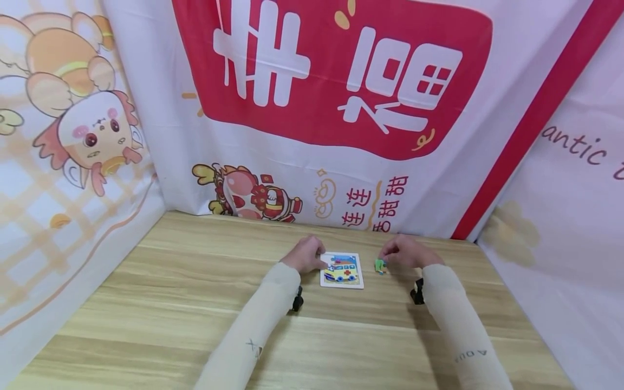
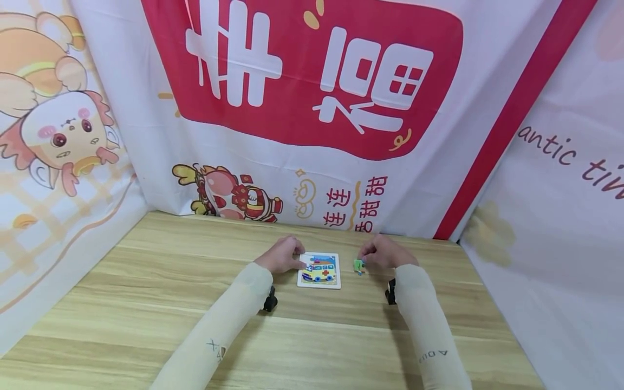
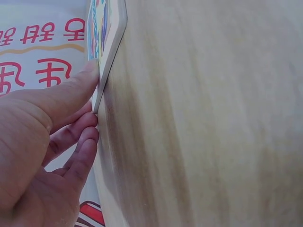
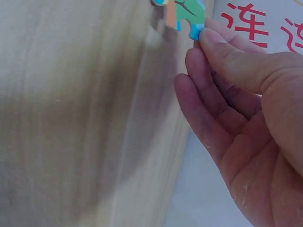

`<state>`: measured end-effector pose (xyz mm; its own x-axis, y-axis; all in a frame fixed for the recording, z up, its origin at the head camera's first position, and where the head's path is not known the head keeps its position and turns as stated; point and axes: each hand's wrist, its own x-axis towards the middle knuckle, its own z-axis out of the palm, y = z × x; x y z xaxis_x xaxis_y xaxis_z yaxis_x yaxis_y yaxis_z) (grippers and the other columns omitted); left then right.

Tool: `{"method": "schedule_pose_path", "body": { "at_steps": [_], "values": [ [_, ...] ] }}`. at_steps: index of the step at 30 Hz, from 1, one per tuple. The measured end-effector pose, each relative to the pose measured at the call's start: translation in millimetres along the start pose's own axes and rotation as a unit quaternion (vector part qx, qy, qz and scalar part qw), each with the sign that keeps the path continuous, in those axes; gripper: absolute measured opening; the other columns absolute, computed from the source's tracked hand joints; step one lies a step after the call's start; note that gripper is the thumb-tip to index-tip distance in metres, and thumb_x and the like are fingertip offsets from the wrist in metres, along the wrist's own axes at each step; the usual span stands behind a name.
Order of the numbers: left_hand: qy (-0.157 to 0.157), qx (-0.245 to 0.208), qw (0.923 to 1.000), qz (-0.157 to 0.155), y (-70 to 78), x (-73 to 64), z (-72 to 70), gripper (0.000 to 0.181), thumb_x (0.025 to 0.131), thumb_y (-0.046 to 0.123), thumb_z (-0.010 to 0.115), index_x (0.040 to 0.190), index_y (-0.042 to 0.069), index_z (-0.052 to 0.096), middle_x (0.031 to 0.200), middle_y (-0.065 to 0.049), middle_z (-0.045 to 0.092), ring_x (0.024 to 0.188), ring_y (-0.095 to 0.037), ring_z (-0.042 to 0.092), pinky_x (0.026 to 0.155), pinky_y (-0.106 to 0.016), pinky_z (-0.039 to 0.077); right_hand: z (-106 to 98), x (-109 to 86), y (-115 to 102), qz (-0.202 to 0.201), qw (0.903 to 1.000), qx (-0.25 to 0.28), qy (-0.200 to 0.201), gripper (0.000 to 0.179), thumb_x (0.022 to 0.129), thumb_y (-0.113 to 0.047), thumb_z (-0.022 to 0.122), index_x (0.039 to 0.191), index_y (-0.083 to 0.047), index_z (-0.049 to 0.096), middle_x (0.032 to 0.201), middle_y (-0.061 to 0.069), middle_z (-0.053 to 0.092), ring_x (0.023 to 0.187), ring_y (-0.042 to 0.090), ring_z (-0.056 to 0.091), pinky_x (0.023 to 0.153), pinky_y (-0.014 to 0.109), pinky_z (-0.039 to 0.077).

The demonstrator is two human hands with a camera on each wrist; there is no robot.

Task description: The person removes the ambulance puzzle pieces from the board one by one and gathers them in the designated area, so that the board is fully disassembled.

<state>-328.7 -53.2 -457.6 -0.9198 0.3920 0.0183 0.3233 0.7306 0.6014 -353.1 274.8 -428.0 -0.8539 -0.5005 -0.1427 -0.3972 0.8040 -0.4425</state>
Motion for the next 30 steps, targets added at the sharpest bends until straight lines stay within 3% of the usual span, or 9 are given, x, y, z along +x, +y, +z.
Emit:
{"method": "schedule_pose_path", "body": {
  "at_steps": [9, 20, 30],
  "values": [
    [0.001, -0.002, 1.0000, -0.003, 0.4, 1.8, -1.0, 0.044, 0.087, 0.016, 0.087, 0.124, -0.002, 0.071, 0.119, -0.012, 0.067, 0.110, -0.026, 0.062, 0.106, -0.043, 0.055, 10.7, 1.6, 11.1, -0.018, 0.9994, 0.016, 0.025, 0.012, 0.097, -0.005, 0.073, 0.102, -0.011, 0.083, 0.104, 0.005, 0.082, 0.105, 0.022, 0.072, 0.103, 0.052, 0.057],
    [-0.003, 0.004, 1.0000, 0.004, -2.4, 3.2, 2.0, 0.042, 0.088, 0.017, 0.086, 0.123, -0.001, 0.072, 0.118, -0.011, 0.067, 0.109, -0.024, 0.062, 0.105, -0.042, 0.055, 18.5, 2.2, 13.6, -0.006, 0.9995, 0.005, 0.031, 0.011, 0.098, -0.007, 0.073, 0.098, -0.014, 0.081, 0.100, 0.000, 0.080, 0.097, 0.015, 0.069, 0.097, 0.046, 0.059],
    [-0.021, 0.025, 0.9993, 0.018, -6.2, 8.0, 3.0, 0.040, 0.092, 0.018, 0.083, 0.126, 0.000, 0.071, 0.123, -0.013, 0.067, 0.113, -0.025, 0.062, 0.108, -0.043, 0.054, 8.6, 12.3, -8.9, 0.012, 0.9999, 0.002, 0.008, 0.009, 0.100, -0.014, 0.073, 0.106, -0.011, 0.079, 0.099, 0.001, 0.079, 0.091, 0.011, 0.068, 0.091, 0.040, 0.061]
  ]
}}
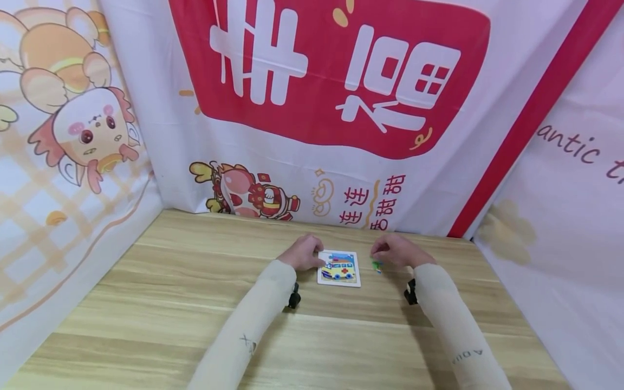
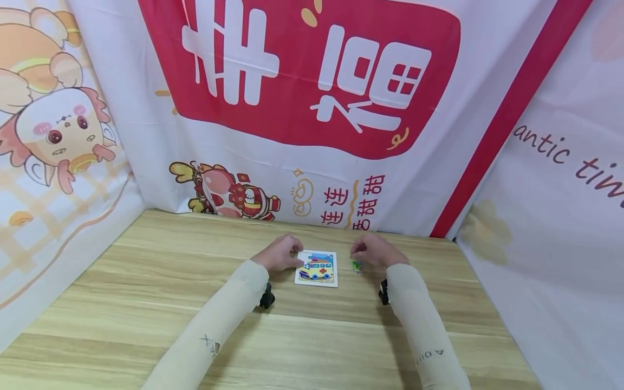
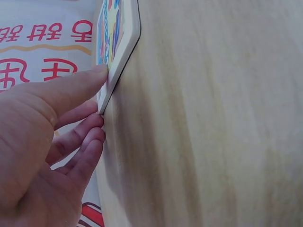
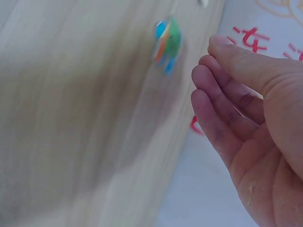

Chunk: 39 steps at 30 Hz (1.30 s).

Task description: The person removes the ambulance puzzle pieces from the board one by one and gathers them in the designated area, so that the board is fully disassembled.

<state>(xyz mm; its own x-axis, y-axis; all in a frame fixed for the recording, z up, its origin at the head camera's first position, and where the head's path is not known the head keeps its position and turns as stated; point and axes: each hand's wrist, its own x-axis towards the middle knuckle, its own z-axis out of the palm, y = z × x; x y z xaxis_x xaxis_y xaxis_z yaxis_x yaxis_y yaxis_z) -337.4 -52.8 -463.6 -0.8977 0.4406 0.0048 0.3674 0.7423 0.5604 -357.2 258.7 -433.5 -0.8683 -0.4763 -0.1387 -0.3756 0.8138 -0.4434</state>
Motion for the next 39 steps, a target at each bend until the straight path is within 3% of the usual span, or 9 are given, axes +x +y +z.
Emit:
{"method": "schedule_pose_path", "body": {
  "at_steps": [5, 14, 21, 30, 39],
  "values": [
    [-0.017, 0.009, 0.9998, -0.001, 2.3, -1.3, -4.1, 0.044, 0.093, 0.018, 0.081, 0.131, 0.001, 0.068, 0.128, -0.014, 0.068, 0.118, -0.027, 0.063, 0.110, -0.043, 0.054, -3.5, 6.1, -25.2, -0.017, 0.9996, -0.023, -0.007, 0.014, 0.100, -0.017, 0.073, 0.111, -0.009, 0.079, 0.103, 0.004, 0.080, 0.093, 0.012, 0.071, 0.094, 0.041, 0.062],
    [-0.020, 0.014, 0.9997, 0.005, 12.8, 2.4, -10.8, 0.043, 0.091, 0.017, 0.082, 0.128, -0.001, 0.069, 0.124, -0.015, 0.071, 0.111, -0.027, 0.065, 0.106, -0.043, 0.056, 5.3, 22.5, -59.1, -0.069, 0.9966, -0.041, -0.018, 0.015, 0.099, -0.009, 0.073, 0.112, -0.004, 0.077, 0.106, 0.009, 0.079, 0.095, 0.016, 0.072, 0.092, 0.037, 0.062],
    [-0.027, 0.007, 0.9996, 0.007, 19.2, 5.6, -6.1, 0.042, 0.091, 0.015, 0.082, 0.127, 0.000, 0.069, 0.127, -0.015, 0.071, 0.119, -0.029, 0.066, 0.109, -0.044, 0.055, 21.0, 38.4, -83.0, -0.047, 0.9975, -0.037, -0.036, 0.019, 0.095, -0.009, 0.077, 0.114, -0.008, 0.076, 0.107, 0.006, 0.077, 0.099, 0.018, 0.071, 0.096, 0.039, 0.060],
    [-0.005, 0.042, 0.9977, 0.052, 12.3, 11.2, 7.1, 0.035, 0.091, 0.018, 0.083, 0.120, 0.001, 0.073, 0.116, -0.012, 0.075, 0.111, -0.026, 0.066, 0.101, -0.039, 0.057, 30.0, 44.7, -84.8, -0.056, 0.9970, -0.031, -0.043, 0.019, 0.092, -0.002, 0.078, 0.110, -0.008, 0.078, 0.102, 0.004, 0.078, 0.093, 0.013, 0.071, 0.093, 0.034, 0.062],
    [-0.001, 0.036, 0.9986, 0.039, 14.2, 5.8, 6.3, 0.036, 0.092, 0.020, 0.083, 0.121, 0.001, 0.073, 0.118, -0.012, 0.073, 0.114, -0.026, 0.062, 0.103, -0.041, 0.055, 35.9, 48.0, -81.7, -0.065, 0.9952, -0.069, -0.024, 0.017, 0.091, -0.005, 0.080, 0.107, -0.010, 0.079, 0.102, 0.003, 0.079, 0.095, 0.014, 0.072, 0.094, 0.034, 0.062]
  ]
}}
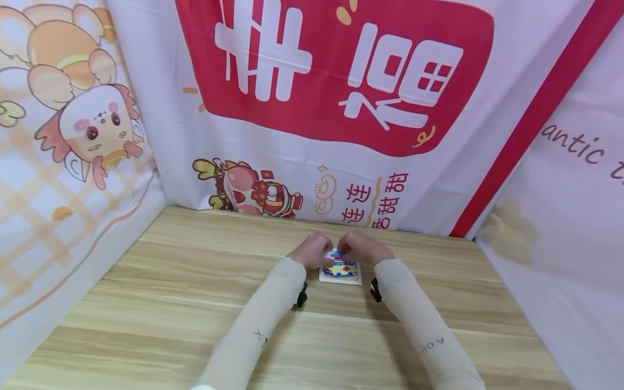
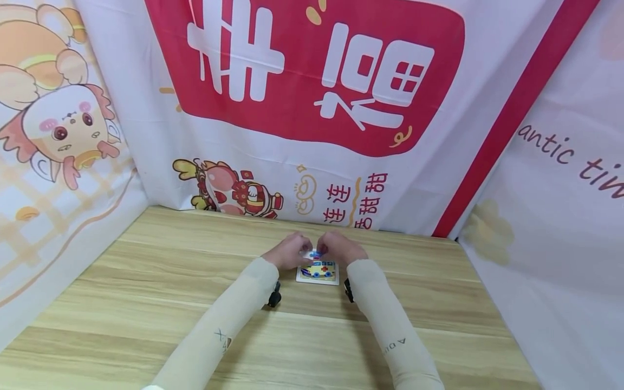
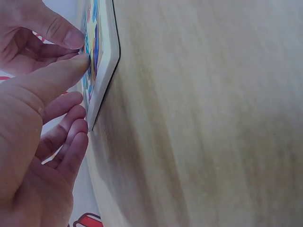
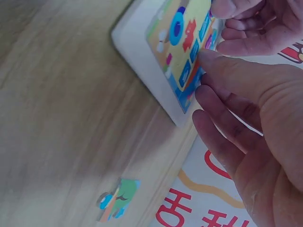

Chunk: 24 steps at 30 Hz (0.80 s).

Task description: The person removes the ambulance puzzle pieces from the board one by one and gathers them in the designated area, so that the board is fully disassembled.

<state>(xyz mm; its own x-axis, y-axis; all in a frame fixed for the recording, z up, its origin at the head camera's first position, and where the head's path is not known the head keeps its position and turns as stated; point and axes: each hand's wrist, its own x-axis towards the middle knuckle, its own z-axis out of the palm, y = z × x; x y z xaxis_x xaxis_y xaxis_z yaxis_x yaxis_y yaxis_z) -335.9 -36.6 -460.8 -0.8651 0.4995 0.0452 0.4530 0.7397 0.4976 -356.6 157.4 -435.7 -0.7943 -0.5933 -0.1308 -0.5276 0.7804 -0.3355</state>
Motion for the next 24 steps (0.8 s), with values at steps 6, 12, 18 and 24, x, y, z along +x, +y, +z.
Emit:
{"method": "schedule_pose_path", "body": {
  "at_steps": [6, 12, 18, 24],
  "values": [
    [-0.002, -0.028, 0.9989, -0.038, 1.2, 0.9, 0.2, 0.039, 0.090, 0.018, 0.083, 0.123, 0.000, 0.072, 0.123, -0.013, 0.071, 0.116, -0.026, 0.062, 0.106, -0.041, 0.055, 3.9, 1.1, 3.0, -0.012, 0.9999, 0.005, 0.011, 0.016, 0.093, -0.006, 0.079, 0.108, -0.009, 0.078, 0.102, 0.005, 0.079, 0.095, 0.017, 0.073, 0.093, 0.036, 0.062],
    [0.010, -0.054, 0.9976, -0.043, 0.8, 3.9, 1.2, 0.037, 0.089, 0.017, 0.085, 0.118, -0.002, 0.073, 0.117, -0.014, 0.074, 0.109, -0.025, 0.065, 0.102, -0.040, 0.057, 5.6, 2.0, 5.3, 0.000, 0.9998, 0.011, 0.017, 0.016, 0.092, -0.006, 0.080, 0.107, -0.010, 0.079, 0.099, 0.003, 0.079, 0.093, 0.014, 0.072, 0.093, 0.035, 0.062],
    [0.017, -0.083, 0.9948, -0.057, 0.7, 4.5, 2.2, 0.038, 0.086, 0.015, 0.087, 0.117, -0.002, 0.073, 0.117, -0.014, 0.073, 0.108, -0.026, 0.067, 0.102, -0.040, 0.058, 5.6, 3.1, 4.4, 0.011, 0.9995, 0.023, 0.020, 0.016, 0.090, -0.004, 0.081, 0.105, -0.010, 0.078, 0.096, 0.002, 0.077, 0.091, 0.015, 0.069, 0.092, 0.036, 0.061],
    [0.017, -0.075, 0.9951, -0.062, 1.9, 3.2, 4.5, 0.038, 0.087, 0.016, 0.086, 0.118, -0.002, 0.072, 0.121, -0.015, 0.071, 0.113, -0.027, 0.064, 0.106, -0.041, 0.055, 7.3, 4.2, 5.2, 0.031, 0.9991, 0.025, 0.015, 0.015, 0.090, -0.003, 0.081, 0.102, -0.012, 0.077, 0.097, 0.001, 0.075, 0.093, 0.015, 0.067, 0.095, 0.038, 0.059]
  ]
}}
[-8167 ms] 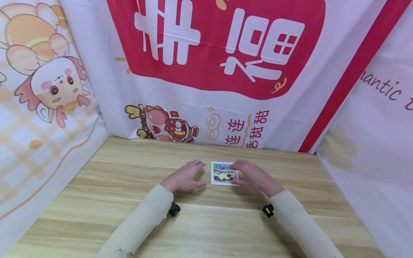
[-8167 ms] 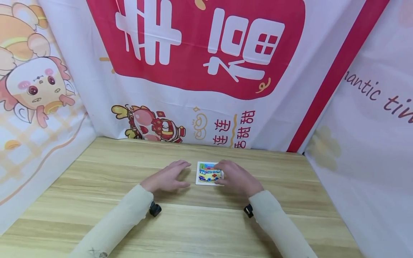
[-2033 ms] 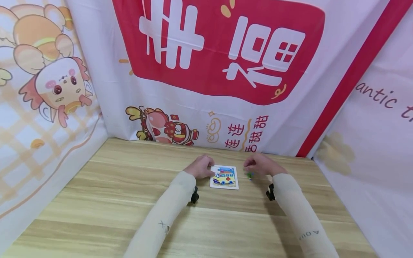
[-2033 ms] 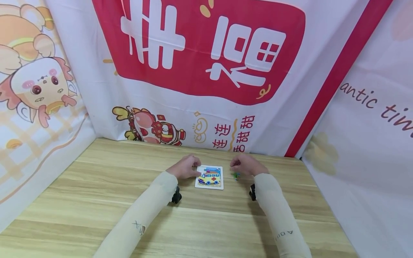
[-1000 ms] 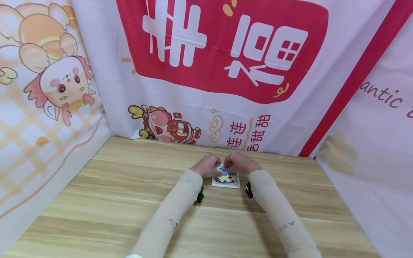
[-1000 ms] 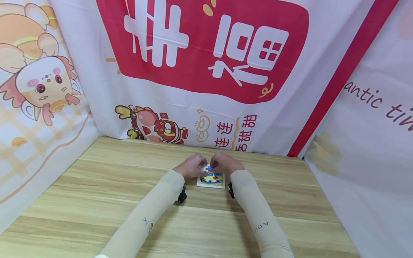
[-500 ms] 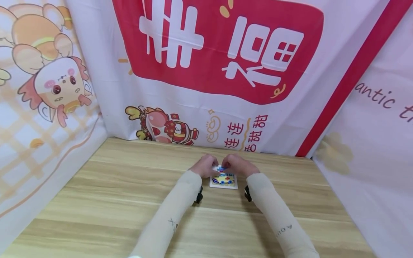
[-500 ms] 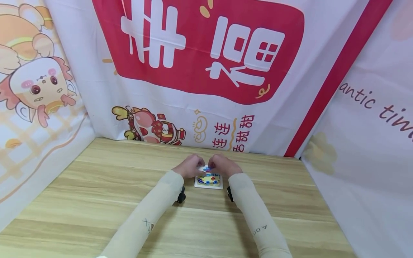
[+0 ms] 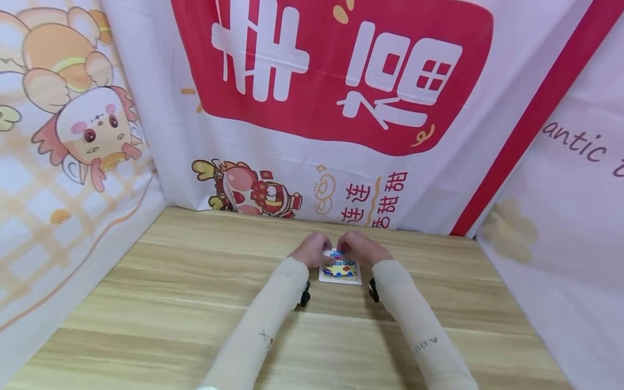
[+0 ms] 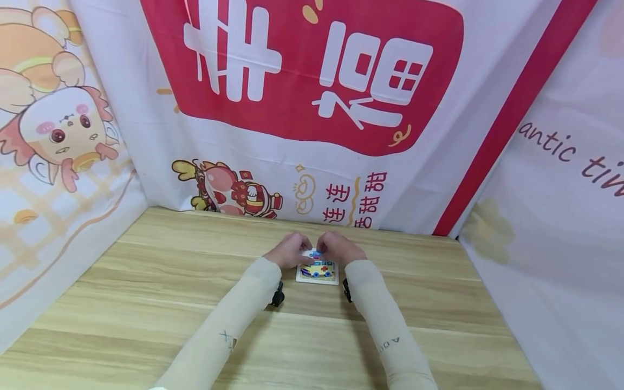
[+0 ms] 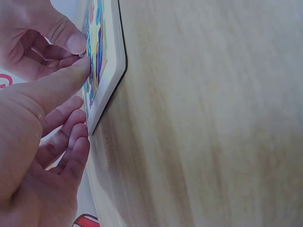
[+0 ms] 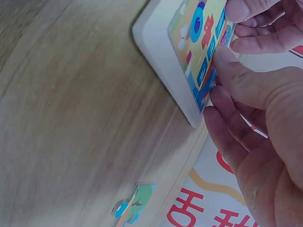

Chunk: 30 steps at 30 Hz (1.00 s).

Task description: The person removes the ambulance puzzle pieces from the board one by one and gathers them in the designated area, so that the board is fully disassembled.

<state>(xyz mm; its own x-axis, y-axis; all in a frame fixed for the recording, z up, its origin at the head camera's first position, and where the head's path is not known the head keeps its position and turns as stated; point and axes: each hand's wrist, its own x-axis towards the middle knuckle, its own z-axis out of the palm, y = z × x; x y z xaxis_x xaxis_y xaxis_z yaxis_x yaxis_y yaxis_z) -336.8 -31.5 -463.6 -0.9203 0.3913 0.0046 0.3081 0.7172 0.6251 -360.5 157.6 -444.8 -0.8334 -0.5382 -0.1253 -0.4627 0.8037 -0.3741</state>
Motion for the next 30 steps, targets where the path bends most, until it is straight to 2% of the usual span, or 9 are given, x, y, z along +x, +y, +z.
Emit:
{"method": "schedule_pose_path", "body": {
  "at_steps": [15, 22, 30],
  "values": [
    [0.001, -0.016, 0.9998, -0.015, 0.3, 3.8, 1.5, 0.040, 0.085, 0.015, 0.088, 0.118, -0.001, 0.072, 0.122, -0.015, 0.071, 0.113, -0.027, 0.064, 0.107, -0.042, 0.054, 0.6, -1.3, 0.2, -0.004, 0.9999, 0.000, 0.012, 0.013, 0.089, -0.005, 0.082, 0.100, -0.011, 0.077, 0.098, 0.002, 0.074, 0.094, 0.016, 0.066, 0.096, 0.039, 0.059],
    [-0.004, -0.002, 0.9998, -0.019, 2.3, 7.0, 2.5, 0.038, 0.088, 0.016, 0.087, 0.119, 0.000, 0.072, 0.123, -0.013, 0.070, 0.116, -0.027, 0.063, 0.108, -0.042, 0.054, -0.3, -2.1, 5.1, 0.007, 0.9997, -0.011, 0.018, 0.015, 0.090, -0.006, 0.082, 0.102, -0.014, 0.077, 0.097, -0.002, 0.074, 0.095, 0.014, 0.067, 0.096, 0.038, 0.059],
    [-0.011, -0.014, 0.9994, -0.029, 1.8, 6.0, 0.4, 0.039, 0.086, 0.016, 0.088, 0.119, 0.002, 0.072, 0.122, -0.012, 0.072, 0.116, -0.027, 0.066, 0.107, -0.042, 0.055, -6.9, -9.4, 2.5, -0.008, 0.9998, 0.020, -0.001, 0.016, 0.092, -0.002, 0.078, 0.106, -0.012, 0.077, 0.102, 0.003, 0.076, 0.097, 0.018, 0.069, 0.097, 0.040, 0.059]
  ]
}}
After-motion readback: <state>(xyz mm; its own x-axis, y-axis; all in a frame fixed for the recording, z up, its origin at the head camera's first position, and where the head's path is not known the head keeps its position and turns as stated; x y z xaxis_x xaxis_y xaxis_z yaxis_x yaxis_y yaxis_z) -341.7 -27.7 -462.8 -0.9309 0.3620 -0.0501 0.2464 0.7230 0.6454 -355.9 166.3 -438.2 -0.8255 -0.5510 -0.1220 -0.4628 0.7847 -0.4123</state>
